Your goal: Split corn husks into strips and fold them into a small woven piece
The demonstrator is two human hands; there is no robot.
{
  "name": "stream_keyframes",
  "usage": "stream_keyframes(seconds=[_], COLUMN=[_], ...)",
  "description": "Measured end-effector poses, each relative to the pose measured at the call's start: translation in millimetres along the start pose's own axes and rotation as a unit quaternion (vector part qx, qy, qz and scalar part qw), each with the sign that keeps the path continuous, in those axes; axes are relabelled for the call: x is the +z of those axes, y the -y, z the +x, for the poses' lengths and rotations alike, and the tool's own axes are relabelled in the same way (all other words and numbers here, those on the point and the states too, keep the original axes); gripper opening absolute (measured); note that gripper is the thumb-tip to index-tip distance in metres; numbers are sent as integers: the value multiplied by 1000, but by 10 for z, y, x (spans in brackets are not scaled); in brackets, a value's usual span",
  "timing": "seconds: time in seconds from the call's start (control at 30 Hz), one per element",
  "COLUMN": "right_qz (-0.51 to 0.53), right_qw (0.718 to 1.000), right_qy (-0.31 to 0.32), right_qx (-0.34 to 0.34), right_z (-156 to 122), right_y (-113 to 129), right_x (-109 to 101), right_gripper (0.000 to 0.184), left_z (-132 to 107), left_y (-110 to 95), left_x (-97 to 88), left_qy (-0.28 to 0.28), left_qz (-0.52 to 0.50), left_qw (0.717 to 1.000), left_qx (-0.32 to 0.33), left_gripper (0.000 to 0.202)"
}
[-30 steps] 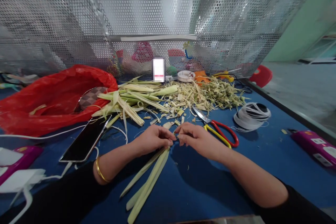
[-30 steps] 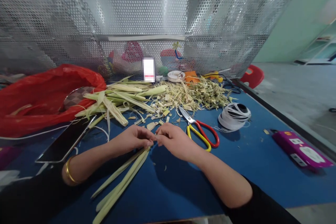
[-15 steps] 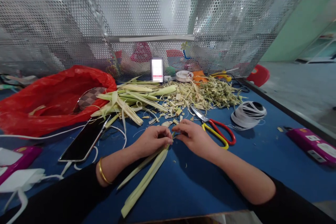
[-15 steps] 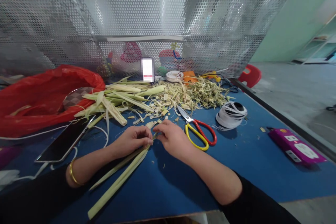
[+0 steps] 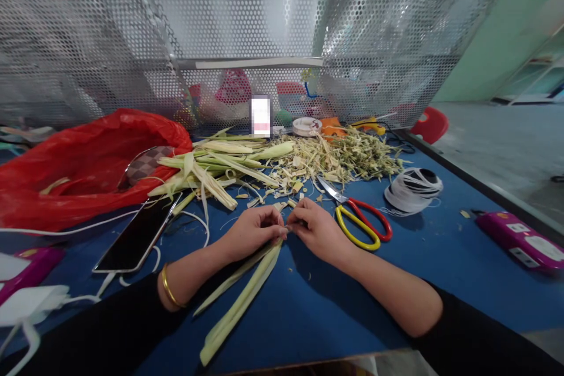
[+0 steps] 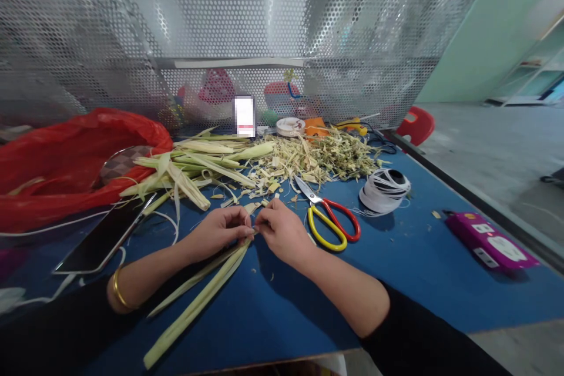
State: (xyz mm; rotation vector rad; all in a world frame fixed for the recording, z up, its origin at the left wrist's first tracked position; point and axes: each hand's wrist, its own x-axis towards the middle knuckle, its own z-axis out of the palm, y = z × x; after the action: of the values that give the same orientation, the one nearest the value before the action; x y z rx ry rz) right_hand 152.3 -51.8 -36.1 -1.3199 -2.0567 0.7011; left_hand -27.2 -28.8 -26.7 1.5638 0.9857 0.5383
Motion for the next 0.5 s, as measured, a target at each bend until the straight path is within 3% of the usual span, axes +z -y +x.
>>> stream_keyframes(seconds=[0.3, 0.4, 0.5], right_qz=[-96, -53, 74], right_qw=[992, 993, 996], right_qy=[7, 36, 25], right_qx=[-83, -102, -30], right_z=[-47, -57, -46], right_y=[49, 71, 66], right_x=[-103, -87, -35], right_gripper=[11, 11, 6], left_z=[35, 33, 28], left_y=[-8, -10, -5], left_x=[-67, -80, -81], left_qy=[-44, -43, -36], left_qz=[-53, -52, -54], left_qw=[996, 996, 996], left_qx=[-52, -56, -56], left_gripper=[20, 19, 17])
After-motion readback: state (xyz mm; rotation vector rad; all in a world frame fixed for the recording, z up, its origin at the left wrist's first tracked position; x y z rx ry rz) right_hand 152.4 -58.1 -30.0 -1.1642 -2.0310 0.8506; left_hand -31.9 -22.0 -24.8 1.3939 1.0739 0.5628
